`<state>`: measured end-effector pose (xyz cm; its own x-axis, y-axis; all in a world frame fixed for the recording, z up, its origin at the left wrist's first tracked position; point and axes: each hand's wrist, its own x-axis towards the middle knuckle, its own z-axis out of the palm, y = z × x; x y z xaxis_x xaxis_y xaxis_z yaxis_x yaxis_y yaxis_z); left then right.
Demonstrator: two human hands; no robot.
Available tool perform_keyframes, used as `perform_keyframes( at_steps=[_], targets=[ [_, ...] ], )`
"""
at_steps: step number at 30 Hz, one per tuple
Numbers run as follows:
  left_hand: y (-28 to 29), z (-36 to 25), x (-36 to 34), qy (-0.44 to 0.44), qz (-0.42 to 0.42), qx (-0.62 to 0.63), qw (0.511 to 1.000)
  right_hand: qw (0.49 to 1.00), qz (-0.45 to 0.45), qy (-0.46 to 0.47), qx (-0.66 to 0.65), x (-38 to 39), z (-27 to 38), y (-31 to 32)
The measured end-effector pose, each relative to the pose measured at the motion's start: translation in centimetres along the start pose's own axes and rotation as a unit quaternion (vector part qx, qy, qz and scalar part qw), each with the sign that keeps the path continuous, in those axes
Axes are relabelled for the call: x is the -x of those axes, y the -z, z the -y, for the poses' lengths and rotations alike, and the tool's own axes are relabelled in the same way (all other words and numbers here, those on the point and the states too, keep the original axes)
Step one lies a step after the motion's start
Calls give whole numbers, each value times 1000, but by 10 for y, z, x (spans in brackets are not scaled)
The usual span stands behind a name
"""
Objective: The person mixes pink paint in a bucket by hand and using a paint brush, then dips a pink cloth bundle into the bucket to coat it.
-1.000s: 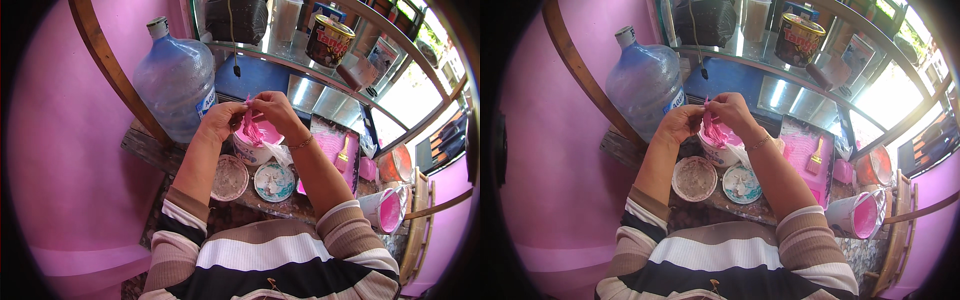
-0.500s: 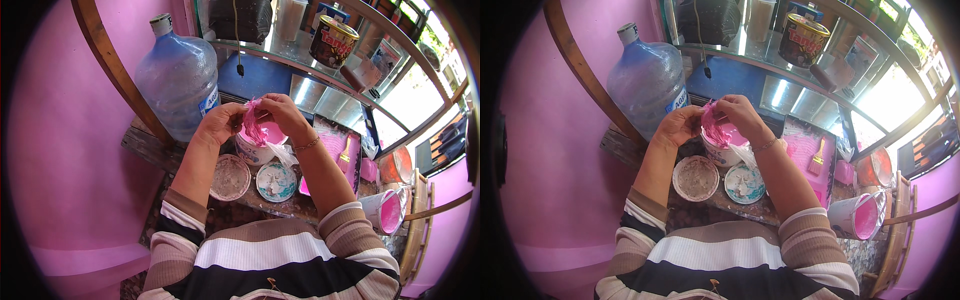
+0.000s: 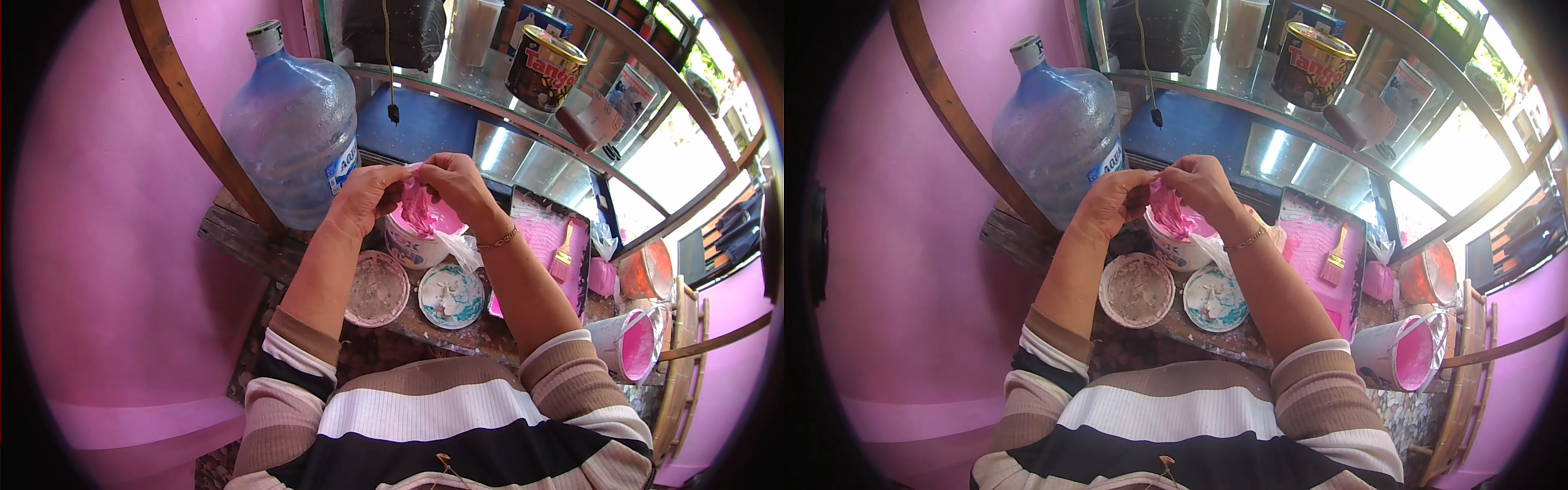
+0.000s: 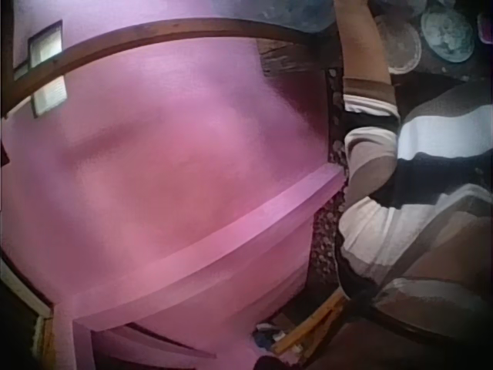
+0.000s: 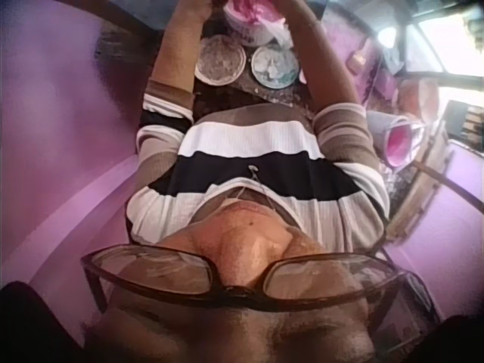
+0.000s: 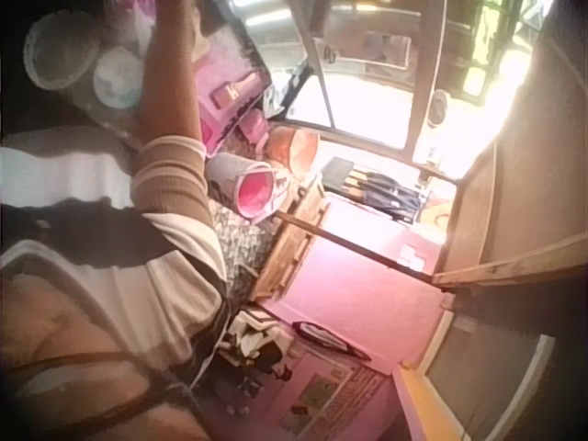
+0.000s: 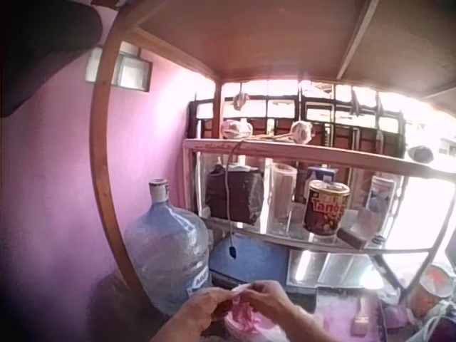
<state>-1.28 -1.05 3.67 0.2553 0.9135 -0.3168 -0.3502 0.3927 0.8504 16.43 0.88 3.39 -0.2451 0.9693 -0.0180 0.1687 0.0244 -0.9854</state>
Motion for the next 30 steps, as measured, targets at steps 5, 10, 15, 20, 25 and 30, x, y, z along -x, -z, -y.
perform_keyframes(
  at_steps=[5, 10, 15, 20, 25, 30],
  targets=[
    [0, 0, -3, -70, -14, -129, 989, 998, -7, 29, 61, 4, 2, -5],
    [-3, 5, -4, -121, -59, -195, 972, 980, -31, 80, 179, 8, 5, -8],
    [-13, 5, -1, -119, -113, -139, 977, 986, -44, 70, 144, 10, 5, -2],
    [-16, 8, 1, -146, -100, -101, 979, 992, -16, 60, 113, 12, 10, 0],
    [-10, 11, -4, -147, -54, -123, 980, 997, 34, -3, 68, 8, 15, 2],
    [-9, 8, -1, -121, -42, -108, 986, 997, 52, 9, 53, 8, 16, 2]
  ],
)
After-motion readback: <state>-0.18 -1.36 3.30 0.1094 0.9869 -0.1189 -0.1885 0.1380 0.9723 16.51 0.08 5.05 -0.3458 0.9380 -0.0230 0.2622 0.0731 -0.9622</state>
